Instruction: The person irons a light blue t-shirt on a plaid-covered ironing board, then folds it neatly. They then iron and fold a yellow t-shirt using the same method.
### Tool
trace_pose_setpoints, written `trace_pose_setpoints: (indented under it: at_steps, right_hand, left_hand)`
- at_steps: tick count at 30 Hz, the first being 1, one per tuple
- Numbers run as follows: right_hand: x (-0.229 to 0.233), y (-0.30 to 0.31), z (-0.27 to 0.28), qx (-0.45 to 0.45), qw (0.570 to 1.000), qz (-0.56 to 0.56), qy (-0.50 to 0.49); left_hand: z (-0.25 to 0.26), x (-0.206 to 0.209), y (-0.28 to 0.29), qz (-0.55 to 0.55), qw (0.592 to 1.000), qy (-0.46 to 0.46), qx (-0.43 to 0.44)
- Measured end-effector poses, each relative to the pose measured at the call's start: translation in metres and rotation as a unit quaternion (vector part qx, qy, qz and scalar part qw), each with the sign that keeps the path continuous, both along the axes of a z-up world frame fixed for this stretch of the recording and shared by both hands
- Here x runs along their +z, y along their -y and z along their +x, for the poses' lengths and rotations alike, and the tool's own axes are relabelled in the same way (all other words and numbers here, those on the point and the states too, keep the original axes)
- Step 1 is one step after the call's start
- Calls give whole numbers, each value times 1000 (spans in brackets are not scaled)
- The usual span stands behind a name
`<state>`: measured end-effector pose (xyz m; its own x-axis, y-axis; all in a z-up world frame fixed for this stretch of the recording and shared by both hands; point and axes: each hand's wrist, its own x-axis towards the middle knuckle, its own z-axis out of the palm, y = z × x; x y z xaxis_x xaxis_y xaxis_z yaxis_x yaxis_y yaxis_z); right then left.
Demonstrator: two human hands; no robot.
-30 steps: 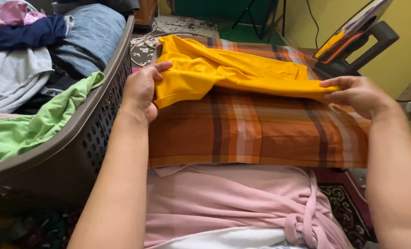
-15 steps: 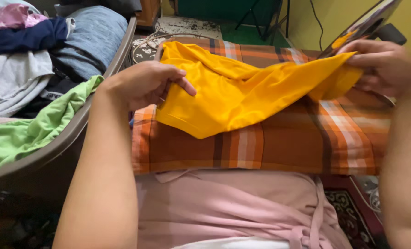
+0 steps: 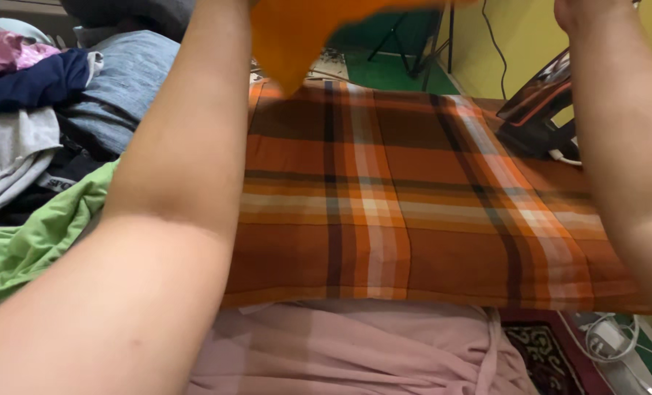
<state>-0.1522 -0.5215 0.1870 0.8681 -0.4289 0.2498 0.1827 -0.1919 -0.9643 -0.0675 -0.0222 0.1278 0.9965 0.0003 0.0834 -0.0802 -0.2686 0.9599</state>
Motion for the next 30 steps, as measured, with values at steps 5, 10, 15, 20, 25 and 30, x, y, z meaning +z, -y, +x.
trace_pose_setpoints:
  at_steps: [5, 10, 15, 20, 25, 30]
  right_hand:
    - [-20, 16, 2, -25, 997, -50, 55]
    - [-94, 11, -54, -57, 942, -329, -13]
    - [-144, 4, -112, -125, 880, -402, -219]
    - [-146, 16, -131, -57, 822, -539, -172]
    - [-135, 52, -154, -4, 834, -406, -373]
    - [-123, 55, -168, 17, 817, -441, -371]
  left_hand:
    - [17, 2, 14, -158, 973, 170, 9]
    - [-49, -64, -11, -89, 967, 234, 43]
    - [-128, -74, -24, 75, 997, -5, 37]
    - [-168, -46, -39, 190, 979, -60, -28]
    - [-191, -43, -46, 295, 941, -147, -77]
    - [-199, -41, -57, 267, 934, -192, -138]
